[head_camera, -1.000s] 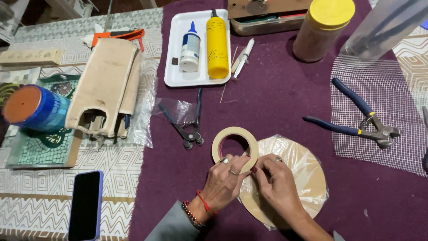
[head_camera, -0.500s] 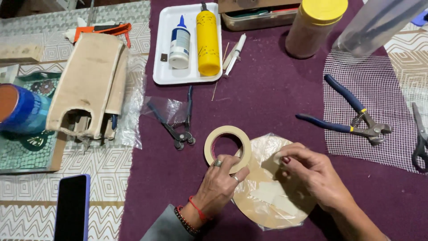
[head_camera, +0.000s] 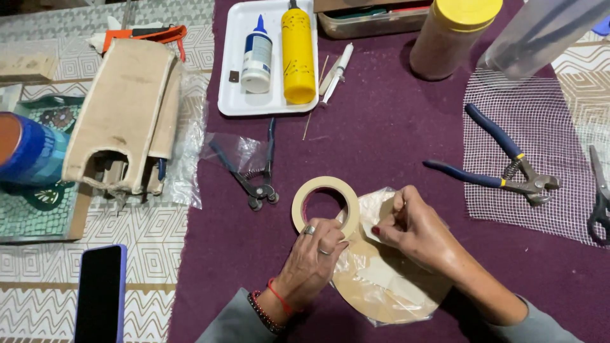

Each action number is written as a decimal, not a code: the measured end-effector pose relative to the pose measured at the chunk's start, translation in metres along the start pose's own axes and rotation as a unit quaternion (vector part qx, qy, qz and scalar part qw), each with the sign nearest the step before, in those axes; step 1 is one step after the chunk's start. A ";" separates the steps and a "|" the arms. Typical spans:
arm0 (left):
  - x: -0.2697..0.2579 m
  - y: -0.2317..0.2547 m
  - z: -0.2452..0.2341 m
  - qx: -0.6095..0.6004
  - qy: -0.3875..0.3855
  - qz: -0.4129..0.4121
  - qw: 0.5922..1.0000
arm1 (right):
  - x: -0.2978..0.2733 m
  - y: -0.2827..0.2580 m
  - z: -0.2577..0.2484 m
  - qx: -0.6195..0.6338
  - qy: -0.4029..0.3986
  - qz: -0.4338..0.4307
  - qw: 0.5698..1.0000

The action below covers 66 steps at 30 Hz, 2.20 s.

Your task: The person is preparing a circular base for a mosaic by covering it with a plastic film and then measuring and cutting a layer of mesh to fit.

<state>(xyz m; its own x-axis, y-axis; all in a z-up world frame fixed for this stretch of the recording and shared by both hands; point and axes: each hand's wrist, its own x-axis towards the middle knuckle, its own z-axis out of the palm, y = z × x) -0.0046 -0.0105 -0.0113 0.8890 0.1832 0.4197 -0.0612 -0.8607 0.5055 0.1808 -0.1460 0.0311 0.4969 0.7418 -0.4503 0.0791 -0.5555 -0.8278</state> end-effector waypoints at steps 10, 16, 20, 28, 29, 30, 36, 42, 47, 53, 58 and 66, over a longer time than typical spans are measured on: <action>0.001 -0.002 0.002 -0.024 -0.012 -0.018 0.999 | 0.010 0.014 0.014 -0.016 0.071 -0.056 0.996; -0.005 -0.003 0.006 -0.011 -0.030 -0.010 0.999 | 0.008 0.007 0.017 -0.039 0.084 -0.047 0.995; -0.005 -0.005 0.009 -0.011 -0.022 -0.004 1.000 | 0.013 0.000 0.018 -0.072 0.084 -0.044 0.993; -0.003 -0.003 0.007 0.010 -0.007 0.018 1.000 | 0.024 -0.013 0.015 -0.248 0.043 -0.028 0.967; -0.004 -0.004 0.008 0.009 -0.008 0.020 1.000 | 0.026 -0.010 0.013 -0.247 0.045 -0.026 0.968; -0.005 -0.005 0.010 0.006 -0.014 0.013 1.000 | 0.028 -0.007 0.011 -0.287 0.048 -0.020 0.956; -0.002 -0.005 0.009 -0.010 -0.016 -0.001 1.000 | 0.022 -0.001 0.001 -0.363 0.038 0.006 0.931; 0.002 -0.002 0.008 0.054 0.021 0.051 0.997 | 0.009 0.007 -0.011 -0.400 0.022 0.000 0.916; -0.002 -0.006 0.013 0.046 0.023 0.042 0.998 | 0.002 0.015 -0.021 -0.432 -0.006 -0.012 0.902; -0.002 -0.004 0.011 0.058 0.012 0.039 0.997 | 0.006 0.008 -0.028 -0.475 -0.032 0.027 0.879; -0.001 -0.003 0.009 0.048 0.004 0.034 0.998 | 0.023 -0.008 -0.022 -0.555 -0.060 -0.034 0.829; -0.001 -0.007 0.014 0.061 0.026 0.044 0.997 | 0.022 -0.039 -0.018 -0.439 -0.048 -0.228 0.868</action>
<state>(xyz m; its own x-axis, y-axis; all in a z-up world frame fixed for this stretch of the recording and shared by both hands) 0.0015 -0.0118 -0.0260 0.8579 0.1254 0.4982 -0.0799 -0.9253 0.3706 0.2042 -0.1152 0.0597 0.1703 0.9640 -0.2044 0.8972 -0.2374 -0.3724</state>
